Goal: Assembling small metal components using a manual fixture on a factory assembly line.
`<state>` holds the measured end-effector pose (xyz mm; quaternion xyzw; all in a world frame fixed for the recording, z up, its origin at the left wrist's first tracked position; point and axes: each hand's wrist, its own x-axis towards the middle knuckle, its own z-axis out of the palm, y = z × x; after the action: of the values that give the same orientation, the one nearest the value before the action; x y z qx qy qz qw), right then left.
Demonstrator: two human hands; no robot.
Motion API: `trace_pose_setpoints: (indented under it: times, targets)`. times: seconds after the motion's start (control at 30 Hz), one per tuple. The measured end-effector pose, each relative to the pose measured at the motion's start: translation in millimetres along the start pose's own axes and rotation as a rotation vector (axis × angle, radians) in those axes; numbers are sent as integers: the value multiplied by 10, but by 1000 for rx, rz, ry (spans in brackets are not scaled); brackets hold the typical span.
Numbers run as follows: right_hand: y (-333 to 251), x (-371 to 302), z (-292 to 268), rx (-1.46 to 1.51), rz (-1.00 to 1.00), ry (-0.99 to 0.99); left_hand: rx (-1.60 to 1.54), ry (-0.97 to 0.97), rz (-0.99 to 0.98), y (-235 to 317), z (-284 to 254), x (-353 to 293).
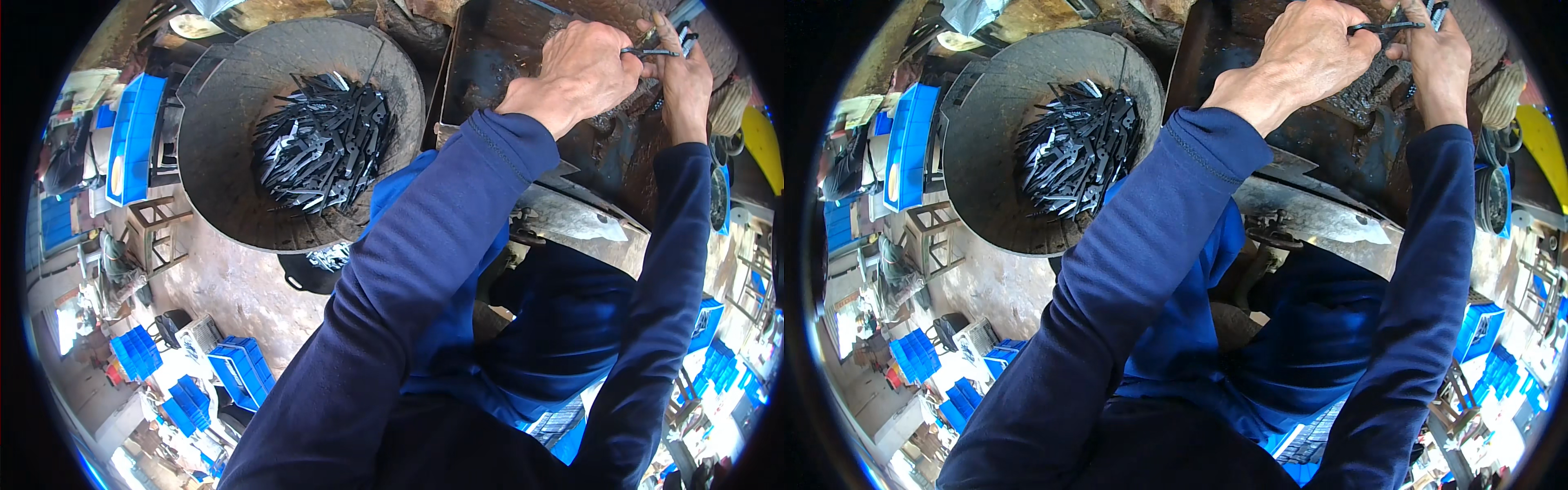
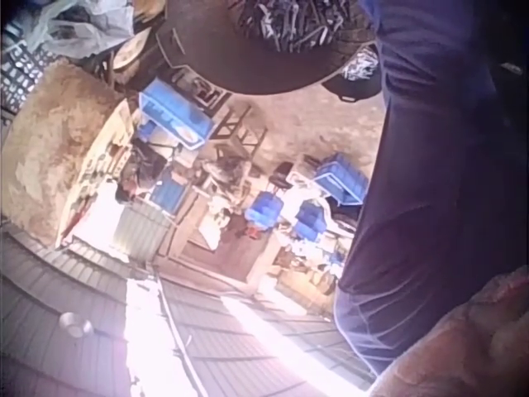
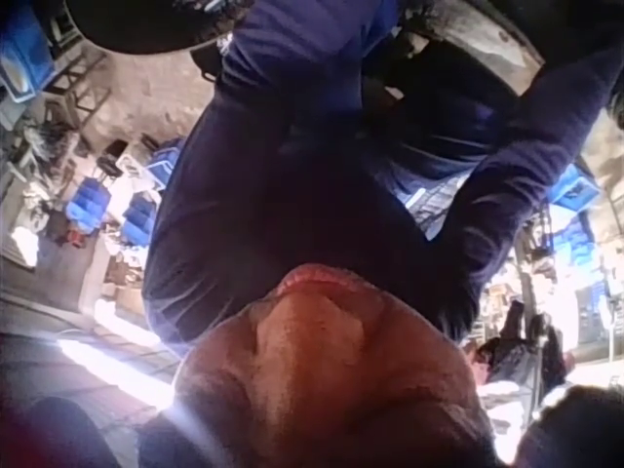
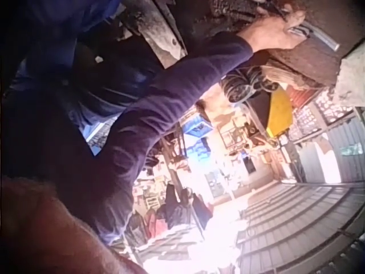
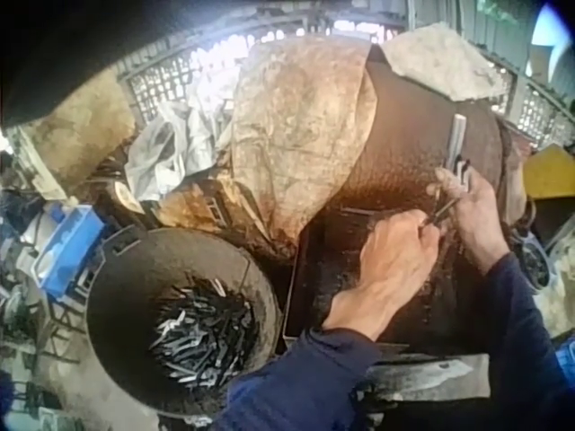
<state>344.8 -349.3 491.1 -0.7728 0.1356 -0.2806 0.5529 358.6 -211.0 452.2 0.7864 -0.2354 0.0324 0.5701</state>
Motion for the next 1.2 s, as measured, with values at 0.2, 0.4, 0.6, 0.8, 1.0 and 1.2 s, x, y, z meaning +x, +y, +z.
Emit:
trace_pose_setpoints:
  times: [0.2,0.4,0.6,0.8,1.0,1.2]
  targets:
    - [-18,-18,17,-2,1,5,-6,7,21,-11,-1,1]
    - [19,6,13,-23,5,19,2,32,45,-29,21,1]
    - [66,20,14,-25,-7,11,-5,31,39,-44,33,11]
    - [169,84,-26,-43,-31,6,0,5,36,-59,53,24]
    - [296,109,-21,-91,-108,1,2,60,67,-71,81,17]
    - [232,49,4,-63,-44,-5,20,31,36,-58,67,12]
